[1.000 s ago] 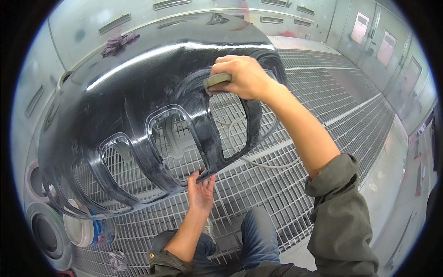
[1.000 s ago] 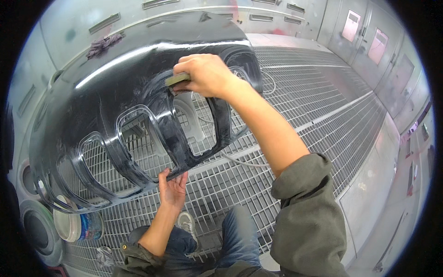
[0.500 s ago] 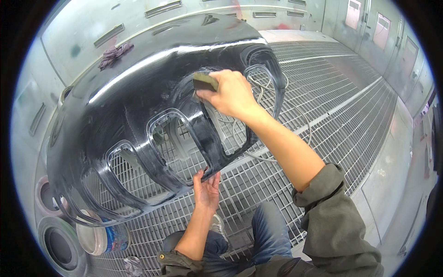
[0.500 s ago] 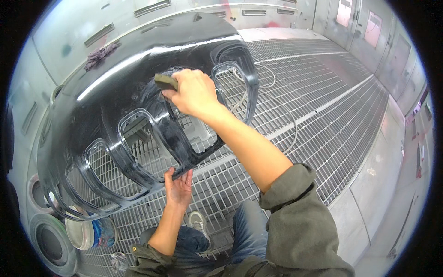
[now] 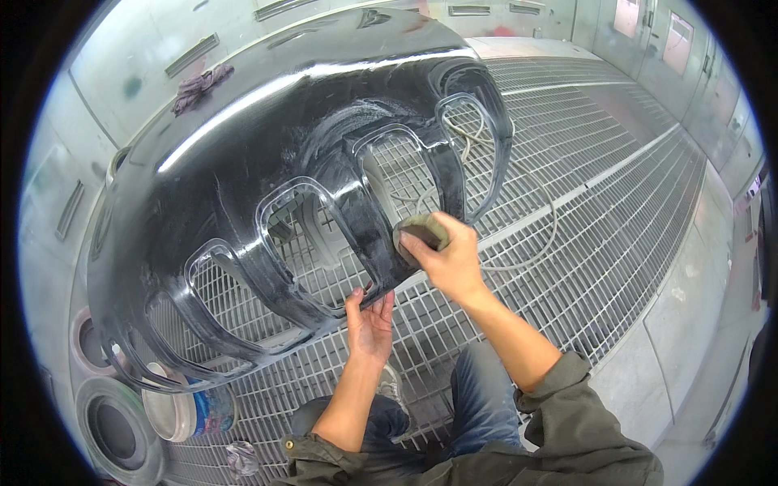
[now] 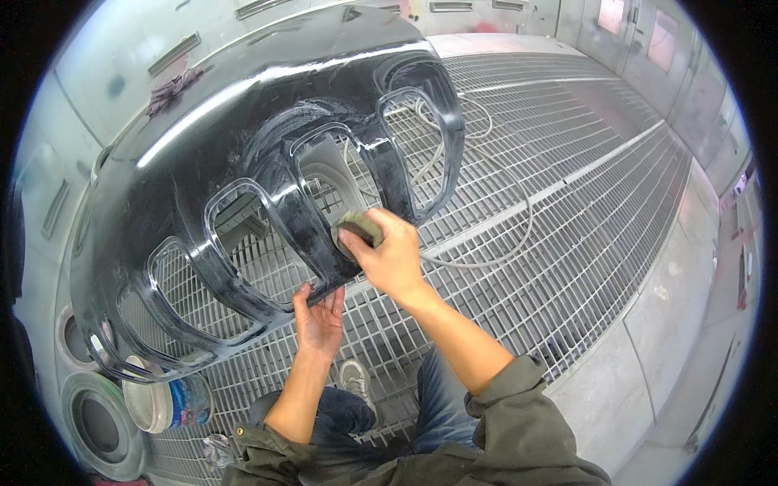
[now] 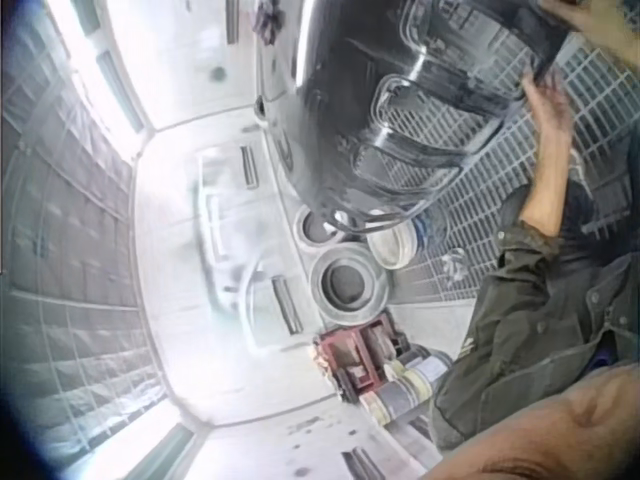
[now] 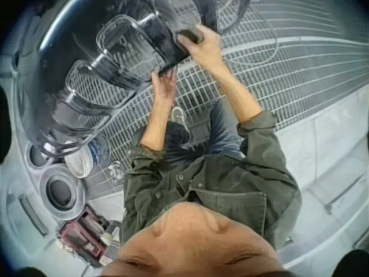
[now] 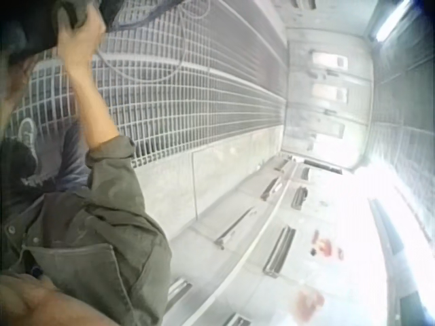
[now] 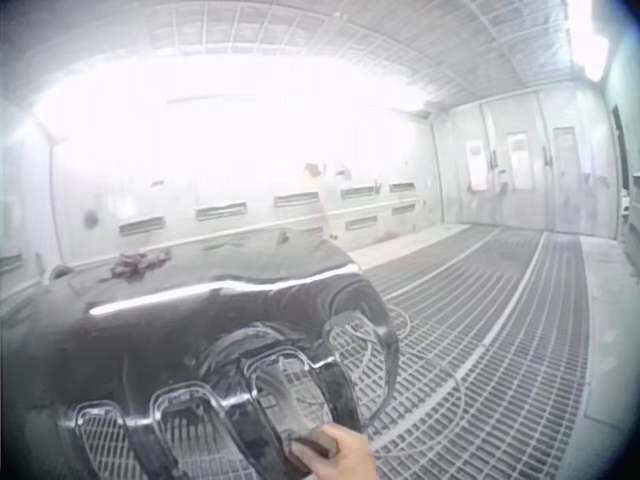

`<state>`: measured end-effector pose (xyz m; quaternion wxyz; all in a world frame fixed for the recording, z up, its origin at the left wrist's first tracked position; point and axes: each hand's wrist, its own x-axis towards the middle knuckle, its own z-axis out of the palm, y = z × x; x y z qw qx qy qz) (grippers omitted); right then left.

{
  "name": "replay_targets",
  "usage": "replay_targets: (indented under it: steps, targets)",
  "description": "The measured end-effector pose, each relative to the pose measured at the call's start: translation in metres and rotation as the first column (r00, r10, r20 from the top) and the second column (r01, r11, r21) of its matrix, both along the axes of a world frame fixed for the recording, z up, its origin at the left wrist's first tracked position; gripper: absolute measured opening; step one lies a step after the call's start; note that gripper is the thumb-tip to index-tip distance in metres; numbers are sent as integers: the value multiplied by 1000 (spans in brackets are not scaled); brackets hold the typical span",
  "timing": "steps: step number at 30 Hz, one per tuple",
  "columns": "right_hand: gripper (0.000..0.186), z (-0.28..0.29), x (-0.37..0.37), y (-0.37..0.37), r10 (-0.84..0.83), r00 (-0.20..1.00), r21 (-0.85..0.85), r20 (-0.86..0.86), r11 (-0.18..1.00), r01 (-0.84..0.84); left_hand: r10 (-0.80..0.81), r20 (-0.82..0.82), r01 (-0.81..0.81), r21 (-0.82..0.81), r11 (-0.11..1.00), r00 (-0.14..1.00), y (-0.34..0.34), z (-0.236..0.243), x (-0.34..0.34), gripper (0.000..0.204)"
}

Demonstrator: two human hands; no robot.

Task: The person sits on a metal grate floor and uses a sanding block to sand the surface of a black car bumper. They systematically work across the contours and edges of the bumper, applying consistent pressure.

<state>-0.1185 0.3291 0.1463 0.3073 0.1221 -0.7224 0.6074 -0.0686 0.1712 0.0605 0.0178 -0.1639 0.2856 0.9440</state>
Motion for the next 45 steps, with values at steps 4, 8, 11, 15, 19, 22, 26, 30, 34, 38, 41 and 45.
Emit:
replay_targets:
  steps: [4, 8, 11, 15, 19, 22, 26, 30, 34, 38, 41, 45]
  targets:
    - [32, 76, -7, 5, -137, 908, 82, -397, 979, 184, -8, -4, 8, 42, 999, 1000, -2, -8, 2, 33]
    - [45, 50, -19, -35, 42, 858, 363, -511, 916, 172, -73, -99, 73, 3, 997, 992, 0, 0, 5, 40]
    - [44, -12, 7, -43, 19, 879, 347, -476, 923, 168, -80, -104, 75, -44, 996, 991, -4, 0, 3, 51]
    - [48, -101, 40, -26, 71, 931, 442, -357, 891, 101, -197, -44, 191, -120, 974, 979, -11, 4, 9, 59]
    - [58, -129, 74, 18, 124, 986, 465, -112, 884, -58, -155, -111, 137, -158, 978, 982, -8, -9, 5, 63]
    - [65, -124, 79, 43, -39, 996, 220, -78, 974, 55, -163, -185, 137, -143, 980, 969, -4, -28, -1, 69]
    - [67, -78, 48, 62, -372, 909, 68, -186, 918, 390, -191, -188, 168, -132, 977, 963, 20, -33, -8, 73]
    - [68, -50, 7, 42, -407, 852, 195, -329, 854, 483, -182, -207, 175, -54, 983, 961, 31, -30, -30, 90]
    - [70, 16, -34, -1, -422, 831, 83, -362, 873, 480, -193, -185, 179, -89, 980, 964, 7, -63, -45, 104]
    - [72, 62, -79, 16, -310, 879, 393, -362, 804, 446, -193, -165, 179, -100, 979, 967, 24, -49, -33, 98]
    - [73, 36, -59, 11, -298, 863, 343, -408, 826, 447, -147, -139, 131, -115, 985, 979, 18, -45, -32, 97]
    - [80, -52, -22, 1, -299, 885, 133, -357, 921, 365, -243, -170, 205, -217, 955, 955, 20, -38, -29, 106]
